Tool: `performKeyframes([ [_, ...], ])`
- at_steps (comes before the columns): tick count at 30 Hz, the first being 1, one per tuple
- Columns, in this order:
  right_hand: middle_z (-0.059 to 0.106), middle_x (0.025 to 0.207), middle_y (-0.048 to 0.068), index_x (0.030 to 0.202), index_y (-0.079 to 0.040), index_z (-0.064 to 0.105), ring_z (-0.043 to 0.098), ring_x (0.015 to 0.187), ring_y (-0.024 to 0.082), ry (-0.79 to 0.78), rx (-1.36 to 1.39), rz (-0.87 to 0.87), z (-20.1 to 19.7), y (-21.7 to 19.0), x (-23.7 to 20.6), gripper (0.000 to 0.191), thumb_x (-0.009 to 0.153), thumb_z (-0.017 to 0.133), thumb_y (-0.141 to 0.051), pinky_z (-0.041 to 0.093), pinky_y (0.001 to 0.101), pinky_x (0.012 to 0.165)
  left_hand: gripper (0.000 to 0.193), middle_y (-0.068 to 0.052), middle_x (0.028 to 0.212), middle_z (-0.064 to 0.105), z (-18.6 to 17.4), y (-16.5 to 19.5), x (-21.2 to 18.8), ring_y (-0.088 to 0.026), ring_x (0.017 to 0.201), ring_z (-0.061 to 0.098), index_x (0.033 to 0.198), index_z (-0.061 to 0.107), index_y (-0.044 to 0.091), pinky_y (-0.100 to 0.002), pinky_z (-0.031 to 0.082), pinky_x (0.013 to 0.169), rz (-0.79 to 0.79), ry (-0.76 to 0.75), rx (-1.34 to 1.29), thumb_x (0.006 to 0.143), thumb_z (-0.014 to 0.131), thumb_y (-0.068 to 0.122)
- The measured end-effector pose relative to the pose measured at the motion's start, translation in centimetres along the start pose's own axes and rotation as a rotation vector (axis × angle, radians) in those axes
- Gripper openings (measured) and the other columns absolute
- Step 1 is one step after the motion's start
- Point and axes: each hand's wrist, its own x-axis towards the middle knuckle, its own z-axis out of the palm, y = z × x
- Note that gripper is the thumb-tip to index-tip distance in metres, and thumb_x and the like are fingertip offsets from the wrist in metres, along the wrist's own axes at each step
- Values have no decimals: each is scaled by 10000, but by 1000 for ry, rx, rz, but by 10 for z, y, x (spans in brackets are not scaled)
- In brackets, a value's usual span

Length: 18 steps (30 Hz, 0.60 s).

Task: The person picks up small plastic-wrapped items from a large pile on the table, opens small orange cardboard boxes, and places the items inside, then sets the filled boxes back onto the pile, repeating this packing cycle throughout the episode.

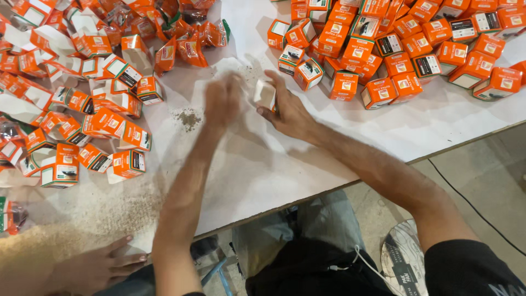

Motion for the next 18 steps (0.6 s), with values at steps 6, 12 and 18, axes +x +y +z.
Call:
performKeyframes([
  [6, 550, 1305, 236, 1396, 9, 330, 533, 1241, 437, -19, -101, -415, 2, 8, 10, 736, 925, 844, -226, 445, 482, 1041, 831, -255, 1519, 455, -45, -42, 65, -486, 1318, 411, 1504, 422, -32, -528, 327, 1120, 268, 274, 650, 719, 692, 12],
  [12, 489, 1285, 239, 1375, -13, 408, 522, 1203, 407, 22, -136, -598, -4, 7, 8, 653, 895, 832, -142, 467, 442, 1013, 432, -134, 1183, 660, -56, -46, 31, -325, 1216, 547, 1258, 590, 16, -505, 422, 1062, 482, 89, 946, 842, 702, -14],
  [18, 645, 1140, 127, 1319, -9, 572, 653, 1052, 294, -60, 7, -264, -8, 3, 6, 668, 759, 900, -166, 522, 405, 918, 195, -158, 1054, 651, -46, -8, -48, -331, 995, 614, 1093, 625, -21, -457, 514, 886, 471, 426, 220, 912, 686, -58],
])
